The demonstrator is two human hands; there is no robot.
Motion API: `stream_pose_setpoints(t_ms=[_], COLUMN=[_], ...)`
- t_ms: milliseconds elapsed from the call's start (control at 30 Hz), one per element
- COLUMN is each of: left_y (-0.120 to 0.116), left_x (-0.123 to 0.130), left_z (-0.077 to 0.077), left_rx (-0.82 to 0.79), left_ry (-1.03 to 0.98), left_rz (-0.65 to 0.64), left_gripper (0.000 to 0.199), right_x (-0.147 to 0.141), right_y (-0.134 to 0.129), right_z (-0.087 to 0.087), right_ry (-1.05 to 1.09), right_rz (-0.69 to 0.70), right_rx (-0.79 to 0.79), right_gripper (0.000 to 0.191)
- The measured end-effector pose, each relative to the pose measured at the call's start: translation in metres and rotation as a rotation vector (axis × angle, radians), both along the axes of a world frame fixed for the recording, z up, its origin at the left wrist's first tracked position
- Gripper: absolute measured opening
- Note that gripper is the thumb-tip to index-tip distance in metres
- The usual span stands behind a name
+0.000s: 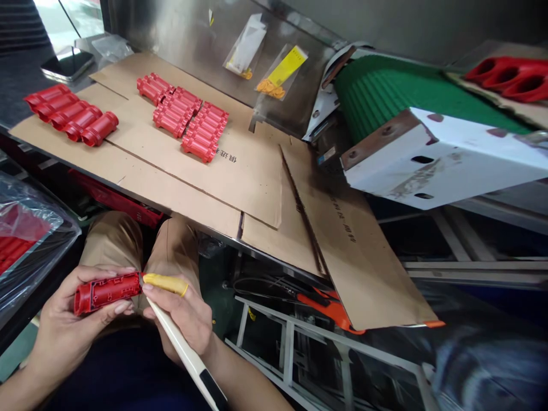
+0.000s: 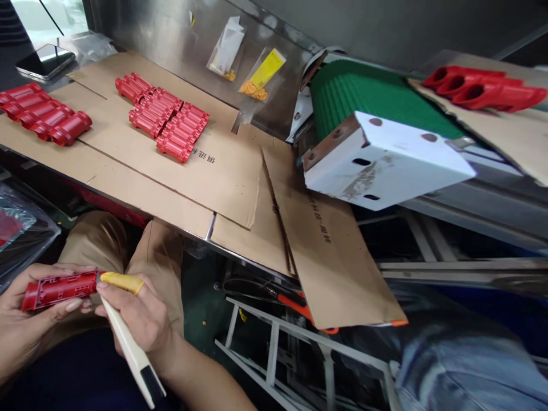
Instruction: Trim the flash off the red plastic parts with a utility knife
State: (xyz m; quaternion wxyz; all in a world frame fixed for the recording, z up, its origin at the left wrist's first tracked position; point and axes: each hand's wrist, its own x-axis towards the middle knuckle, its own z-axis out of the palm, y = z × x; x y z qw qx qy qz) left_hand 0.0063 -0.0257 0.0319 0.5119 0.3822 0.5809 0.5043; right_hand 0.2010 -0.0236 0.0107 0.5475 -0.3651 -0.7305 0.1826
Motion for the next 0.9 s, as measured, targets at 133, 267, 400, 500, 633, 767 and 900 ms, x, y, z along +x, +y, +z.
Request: stream_pose_setpoints(t_ms=[133, 267, 400, 500, 633, 767, 900], left_y=[0.000, -0.001, 0.004, 0.010, 0.013, 0.012, 0.015], left_x=[0.000, 0.002, -0.001, -0.005, -0.002, 0.007, 0.009], left_z=[0.001, 0.002, -0.006, -0.010, 0.000, 0.012, 0.011], left_rx=[0.004, -0.017, -0.123, -0.208, -0.329, -0.324, -0.264], left_ry=[-0.001, -0.006, -0.189, -0.400, -0.492, -0.435, -0.366], left_rz=[-0.002, 0.028, 0.003, -0.107, -0.041, -0.016, 0.001], left_gripper=[0.030, 0.033, 0.038, 0.032, 0.050, 0.076, 0.077], right_x=[0.000, 0.000, 0.003, 0.012, 0.025, 0.027, 0.023], right_y=[0.000, 0.001, 0.006, 0.008, 0.006, 0.001, 0.000], right_z=[0.000, 0.000, -0.004, -0.011, -0.015, -0.007, 0.001], right_ry=[0.015, 0.022, -0.041, -0.159, 0.012, 0.162, 0.181], right_rz=[0.005, 0.023, 0.068, 0.007, -0.231, -0.107, 0.032], right_rx=[0.013, -0.034, -0.023, 0.136, -0.067, -0.311, -0.300], right_gripper=[0.037, 0.032, 0.026, 0.037, 0.032, 0.017, 0.020])
